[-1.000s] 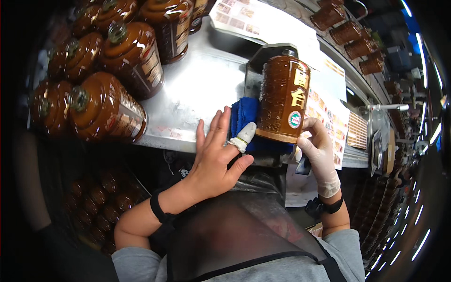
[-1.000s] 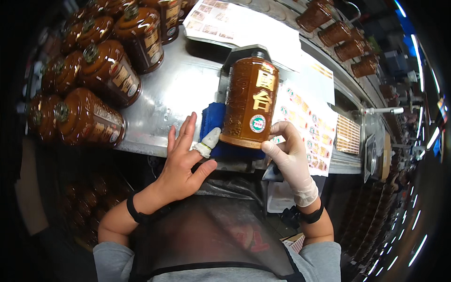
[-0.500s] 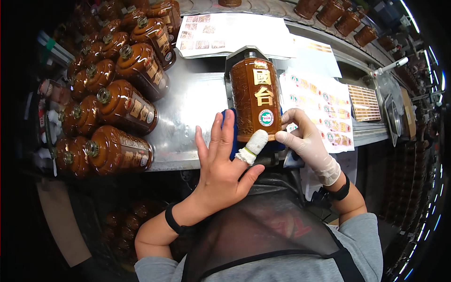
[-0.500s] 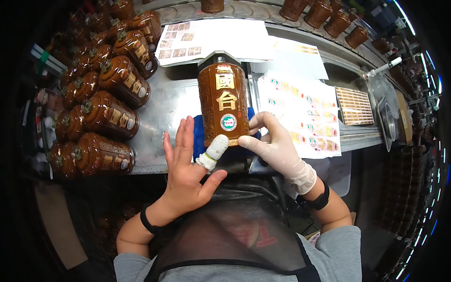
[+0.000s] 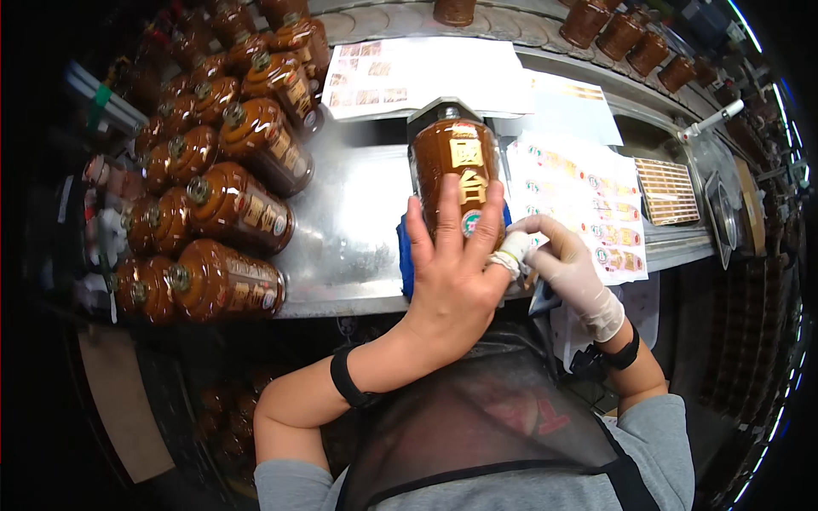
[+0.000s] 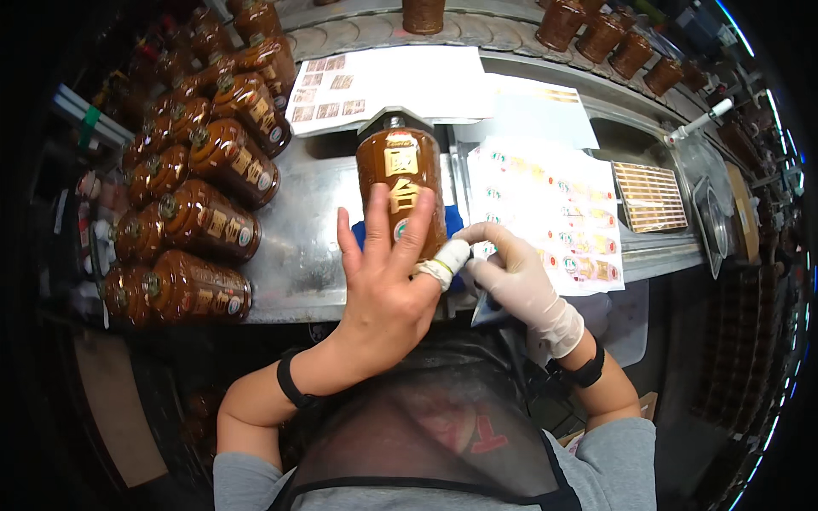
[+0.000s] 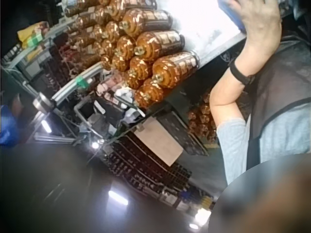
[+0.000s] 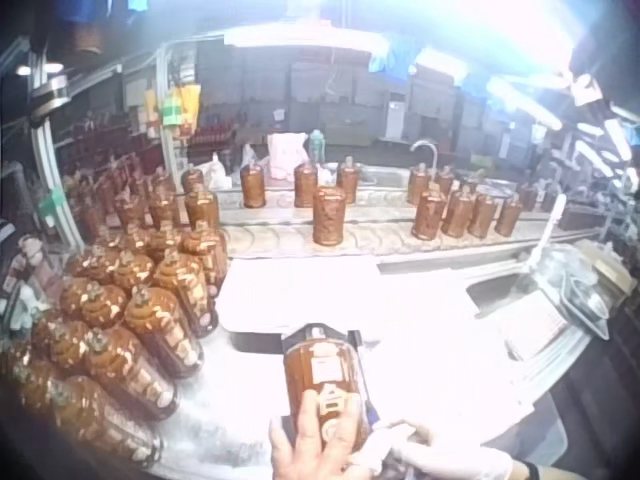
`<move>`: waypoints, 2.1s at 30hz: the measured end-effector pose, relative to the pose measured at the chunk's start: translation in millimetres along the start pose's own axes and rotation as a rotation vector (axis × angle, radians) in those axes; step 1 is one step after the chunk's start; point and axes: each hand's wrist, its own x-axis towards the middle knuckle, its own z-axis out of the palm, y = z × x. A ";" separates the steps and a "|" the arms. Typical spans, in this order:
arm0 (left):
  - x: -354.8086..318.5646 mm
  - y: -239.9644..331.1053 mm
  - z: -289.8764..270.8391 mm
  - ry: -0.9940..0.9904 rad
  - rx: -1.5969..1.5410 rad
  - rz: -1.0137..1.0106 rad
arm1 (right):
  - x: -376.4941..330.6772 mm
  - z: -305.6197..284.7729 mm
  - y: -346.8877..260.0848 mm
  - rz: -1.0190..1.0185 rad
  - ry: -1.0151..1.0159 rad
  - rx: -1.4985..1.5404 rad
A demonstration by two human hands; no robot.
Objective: Applying labels and wiping down brown ceramic bottles in a factory setting.
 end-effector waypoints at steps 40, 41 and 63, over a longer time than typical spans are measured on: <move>-58.1 -32.4 2.2 0.045 -0.209 -0.025 | -2.2 -36.6 -36.0 -0.029 -0.150 -0.244; -57.1 -32.0 1.8 0.045 -0.208 -0.024 | -1.7 -36.8 -37.5 -0.031 -0.150 -0.243; -7.4 -7.8 -8.4 0.031 0.000 0.084 | 22.7 -24.8 -10.0 -0.041 -0.103 -0.339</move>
